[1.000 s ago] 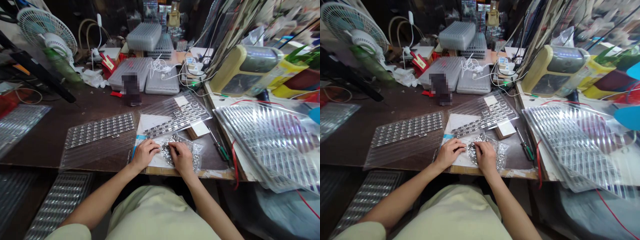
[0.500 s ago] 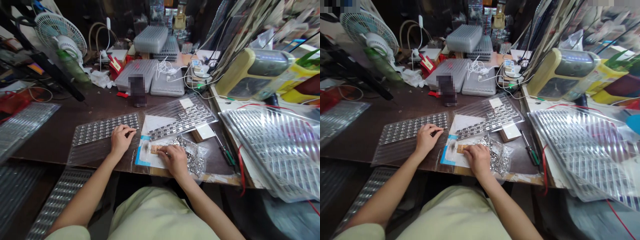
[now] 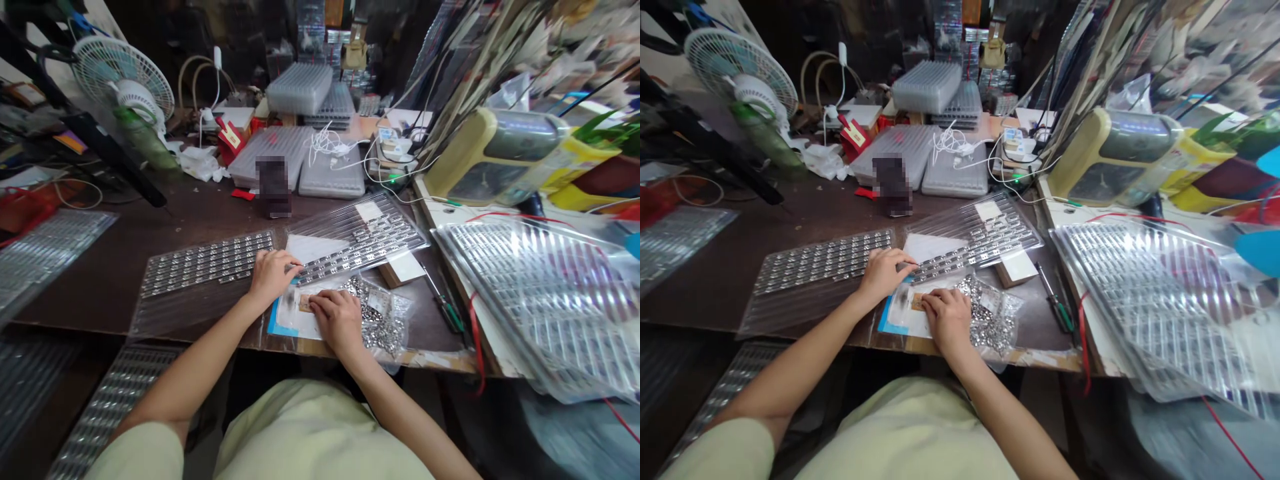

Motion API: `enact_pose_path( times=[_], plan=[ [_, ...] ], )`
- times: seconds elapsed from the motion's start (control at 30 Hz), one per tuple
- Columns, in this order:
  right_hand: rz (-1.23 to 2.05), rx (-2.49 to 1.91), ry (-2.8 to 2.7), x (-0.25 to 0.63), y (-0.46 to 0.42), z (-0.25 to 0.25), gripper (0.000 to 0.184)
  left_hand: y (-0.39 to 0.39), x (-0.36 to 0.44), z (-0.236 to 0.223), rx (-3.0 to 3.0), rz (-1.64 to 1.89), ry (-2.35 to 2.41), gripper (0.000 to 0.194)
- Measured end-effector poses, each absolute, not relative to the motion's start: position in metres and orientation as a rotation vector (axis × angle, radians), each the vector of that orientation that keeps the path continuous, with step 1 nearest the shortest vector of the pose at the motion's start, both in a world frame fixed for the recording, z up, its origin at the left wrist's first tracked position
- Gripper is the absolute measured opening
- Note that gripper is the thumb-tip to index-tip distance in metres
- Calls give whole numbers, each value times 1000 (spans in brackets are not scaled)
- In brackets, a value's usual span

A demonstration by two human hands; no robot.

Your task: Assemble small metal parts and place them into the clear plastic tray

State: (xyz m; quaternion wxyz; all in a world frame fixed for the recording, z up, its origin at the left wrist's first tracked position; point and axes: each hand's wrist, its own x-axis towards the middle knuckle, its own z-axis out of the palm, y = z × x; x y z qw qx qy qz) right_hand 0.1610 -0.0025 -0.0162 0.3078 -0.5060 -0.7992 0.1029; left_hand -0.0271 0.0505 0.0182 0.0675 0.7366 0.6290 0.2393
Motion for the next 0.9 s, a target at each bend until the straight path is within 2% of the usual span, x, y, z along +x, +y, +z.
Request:
enact_pose_path(
  times=[0.1,0.2,0.4,0.47,0.63,0.9],
  plan=[
    [261,-1356,-2137,159,-2,-16,12,55,-22,21,2205,695,1880,11],
    [256,-1366,-2158,159,-2,-12,12,47,-30,23,2053,826,1883,14],
    [79,-1493,-2154,191,-3,-1,26,13,-46,16,1601,1025,1558,31],
    [58,-1510,-2191,202,-3,-2,27,2,-45,9,1580,1033,1522,29],
    [140,-1489,-2160,210,1,-13,12,-10,-27,0,1660,1068,1561,20],
    [272,-1379,-1883,208,5,-15,16,-12,-4,-7,1852,1062,1520,13]
  ],
)
